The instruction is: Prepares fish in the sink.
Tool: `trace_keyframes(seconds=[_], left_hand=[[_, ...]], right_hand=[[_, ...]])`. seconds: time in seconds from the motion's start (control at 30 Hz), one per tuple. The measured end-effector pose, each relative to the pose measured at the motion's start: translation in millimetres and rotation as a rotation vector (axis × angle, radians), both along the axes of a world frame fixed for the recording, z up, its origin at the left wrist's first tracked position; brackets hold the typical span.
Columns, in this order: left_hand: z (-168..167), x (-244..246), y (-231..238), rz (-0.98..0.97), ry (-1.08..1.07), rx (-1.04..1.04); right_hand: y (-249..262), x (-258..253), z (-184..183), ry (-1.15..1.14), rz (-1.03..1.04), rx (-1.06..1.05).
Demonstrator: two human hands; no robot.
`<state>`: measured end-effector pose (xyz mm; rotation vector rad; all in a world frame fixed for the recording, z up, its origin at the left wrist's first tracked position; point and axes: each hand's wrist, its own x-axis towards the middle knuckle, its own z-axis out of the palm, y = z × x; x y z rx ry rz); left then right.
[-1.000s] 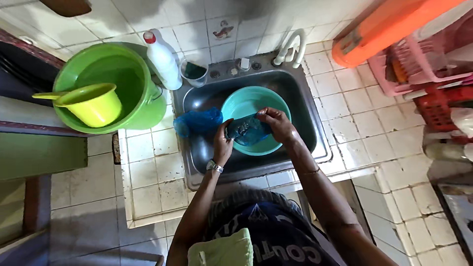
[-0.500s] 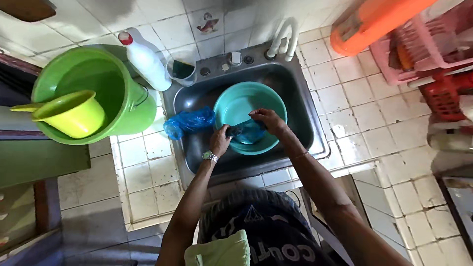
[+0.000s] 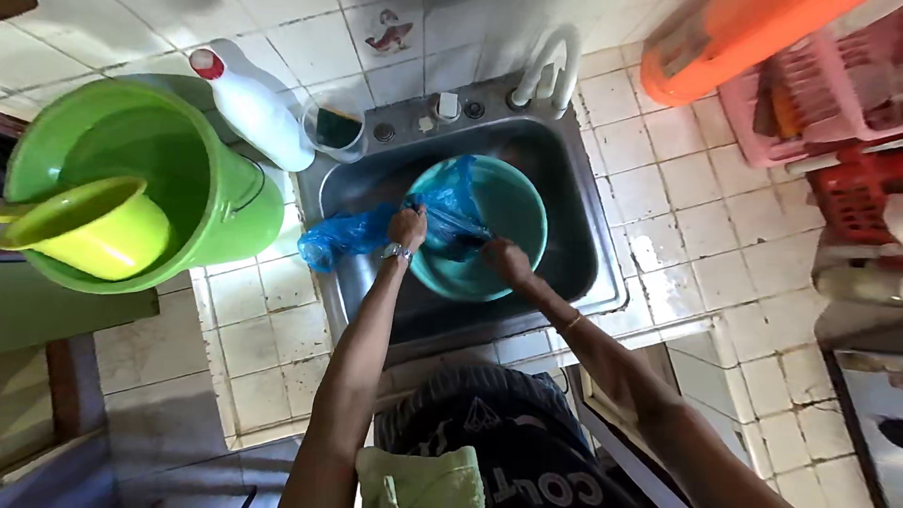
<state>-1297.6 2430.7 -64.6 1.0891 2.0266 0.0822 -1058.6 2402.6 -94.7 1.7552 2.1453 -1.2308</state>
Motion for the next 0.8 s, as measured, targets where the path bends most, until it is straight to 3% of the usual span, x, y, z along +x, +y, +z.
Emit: trace_keyframes(seconds=[0.07,0.13,0.2,0.3,0.4,0.53,0.63,0.8], left_hand=[[-9,-3,15,0.183,-0.155,0.042],[-16,-6,22,0.511,-0.475,0.144],[-19,-12,22,0.701,-0.759,0.290],[2,-21,3,0.666,-0.842,0.435],[29,-21,-53,0.504,-0.780,0.430],[14,-6,-113,0.459,-0.760,0.334],[8,2,-155,0.476,-0.729,0.243],[0,3,-200,0.663,-0.792,0.137]], right_hand=[[-12,-6,-17,-0.061,0.096,-0.007],[-14,-10,-29,-0.056,0.122,0.067],[-13,-16,-39,-0.050,0.122,0.158],[-8,-30,-44,-0.109,0.121,0.210],[0,-49,-45,-0.191,0.084,0.193],[7,-69,-56,-0.266,0.075,0.206],[17,-64,-61,-0.250,0.204,0.250],[25,-60,-44,-0.318,0.360,0.162]])
